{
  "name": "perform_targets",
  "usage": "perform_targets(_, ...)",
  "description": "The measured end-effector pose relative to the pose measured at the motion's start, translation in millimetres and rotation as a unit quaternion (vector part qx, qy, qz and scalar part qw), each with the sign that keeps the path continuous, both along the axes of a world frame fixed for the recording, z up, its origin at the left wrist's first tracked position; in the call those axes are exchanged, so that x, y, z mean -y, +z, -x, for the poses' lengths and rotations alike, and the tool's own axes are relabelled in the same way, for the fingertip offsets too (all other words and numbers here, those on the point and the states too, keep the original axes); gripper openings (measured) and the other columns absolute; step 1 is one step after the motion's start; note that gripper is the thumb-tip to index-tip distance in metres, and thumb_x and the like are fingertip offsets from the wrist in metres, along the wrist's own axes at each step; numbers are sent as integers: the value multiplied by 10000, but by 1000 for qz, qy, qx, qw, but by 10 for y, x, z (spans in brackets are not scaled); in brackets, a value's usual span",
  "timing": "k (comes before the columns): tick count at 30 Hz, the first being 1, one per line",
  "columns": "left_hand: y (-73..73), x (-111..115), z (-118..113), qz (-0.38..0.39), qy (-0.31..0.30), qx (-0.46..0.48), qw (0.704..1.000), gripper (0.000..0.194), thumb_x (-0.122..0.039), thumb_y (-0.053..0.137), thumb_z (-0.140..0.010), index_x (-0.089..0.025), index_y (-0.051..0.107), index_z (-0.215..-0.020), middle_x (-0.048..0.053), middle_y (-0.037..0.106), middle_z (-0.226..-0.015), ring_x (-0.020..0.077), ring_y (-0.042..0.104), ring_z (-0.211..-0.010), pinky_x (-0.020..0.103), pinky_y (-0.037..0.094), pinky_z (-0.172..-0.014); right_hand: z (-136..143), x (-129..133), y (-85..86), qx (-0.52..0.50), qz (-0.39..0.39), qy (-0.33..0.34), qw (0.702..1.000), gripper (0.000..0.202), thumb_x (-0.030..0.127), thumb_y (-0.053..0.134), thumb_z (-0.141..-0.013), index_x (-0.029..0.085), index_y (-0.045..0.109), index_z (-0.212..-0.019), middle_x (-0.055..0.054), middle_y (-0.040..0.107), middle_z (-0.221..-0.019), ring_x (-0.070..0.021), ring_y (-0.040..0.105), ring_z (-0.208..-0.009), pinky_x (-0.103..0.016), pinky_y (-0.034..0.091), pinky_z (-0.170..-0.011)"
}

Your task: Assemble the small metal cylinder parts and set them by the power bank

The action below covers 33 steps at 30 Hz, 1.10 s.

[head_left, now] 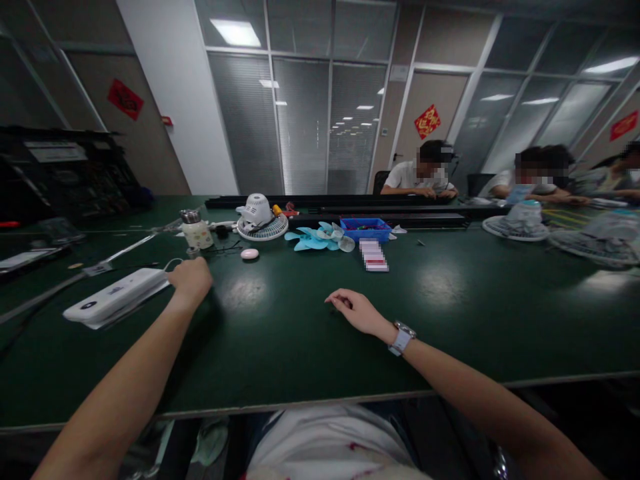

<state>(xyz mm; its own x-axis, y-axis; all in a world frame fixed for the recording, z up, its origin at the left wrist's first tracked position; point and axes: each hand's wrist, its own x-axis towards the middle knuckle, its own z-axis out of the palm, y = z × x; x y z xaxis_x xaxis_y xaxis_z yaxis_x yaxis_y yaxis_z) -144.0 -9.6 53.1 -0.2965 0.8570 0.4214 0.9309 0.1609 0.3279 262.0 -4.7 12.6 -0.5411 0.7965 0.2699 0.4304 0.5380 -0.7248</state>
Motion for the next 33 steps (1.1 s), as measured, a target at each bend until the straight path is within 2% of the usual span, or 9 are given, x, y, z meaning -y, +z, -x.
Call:
perform_targets(3, 35, 8, -125, 2, 156, -30, 987, 443, -104, 433, -845, 39, 498, -1259, 355, 474, -1232, 540, 367, -1204, 659, 303, -842, 5, 11, 8, -34, 26, -26, 999, 242, 289, 475, -920, 198, 652, -1058, -2, 592, -751, -124, 497, -639, -250, 378, -596)
perform_targets(5, 63, 31, -380, -24, 158, -75, 984, 518, -145, 418, -883, -10, 401, -1382, 346, 337, -1388, 521, 294, -1277, 640, 287, -915, 3, 11, 11, -60, 41, -49, 996, 253, 291, 456, -922, 195, 619, -1091, -3, 583, -761, -127, 514, -646, -251, 393, -598)
perform_targets(7, 51, 80, -751, -45, 60, -117, 990, 511, -205, 400, -923, -86, 384, -1419, 279, 349, -1424, 449, 321, -1301, 591, 300, -975, 0, 2, 10, -90, 50, -74, 992, 259, 302, 444, -920, 193, 591, -1102, -6, 580, -774, -131, 529, -654, -251, 403, -593)
perform_targets(9, -19, 177, -1177, -19, -126, -122, 984, 456, -271, 405, -947, -150, 445, -1385, 194, 451, -1384, 348, 416, -1273, 502, 351, -1012, -3, -21, 1, -124, 48, -99, 986, 250, 310, 445, -909, 193, 571, -1091, -3, 573, -770, -132, 530, -643, -249, 403, -579)
perform_targets(12, -180, 398, -1743, 15, -393, -119, 912, 438, -360, 405, -970, -255, 451, -1393, 93, 424, -1451, 267, 364, -1355, 440, 344, -1079, -7, -68, -24, -179, 41, -125, 975, 226, 310, 455, -887, 194, 545, -1058, 7, 557, -745, -130, 520, -616, -248, 402, -566)
perform_targets(15, -301, 565, -2037, 23, -482, -116, 868, 448, -353, 405, -978, -307, 415, -1424, 58, 324, -1525, 258, 267, -1418, 443, 328, -1105, -8, -96, -47, -210, 44, -132, 968, 218, 308, 469, -868, 188, 525, -1041, 10, 546, -728, -132, 521, -615, -252, 410, -567)
perform_targets(25, -447, 354, -1979, 33, -540, -100, 835, 354, -208, 386, -983, -149, 614, -1247, 98, 593, -1300, 212, 503, -1267, 361, 419, -1055, 38, -45, -58, -198, 73, -99, 972, 207, 328, 485, -862, 182, 530, -1002, 17, 532, -716, -112, 485, -565, -237, 372, -516)
perform_targets(30, -460, 315, -1950, 14, -500, -123, 857, 293, -191, 432, -966, -168, 700, -1083, 71, 698, -1100, 213, 593, -1144, 351, 464, -957, 25, -44, -60, -200, 72, -86, 973, 202, 317, 498, -863, 186, 534, -1012, 20, 528, -726, -108, 474, -577, -229, 358, -508)
perform_targets(33, -327, 269, -1791, 17, -441, -165, 882, 316, -128, 419, -942, -165, 703, -1075, 90, 700, -1064, 222, 619, -1071, 360, 459, -922, 15, -26, -35, -198, 81, -84, 973, 199, 305, 500, -865, 184, 530, -1020, 20, 522, -742, -104, 468, -587, -227, 359, -511)
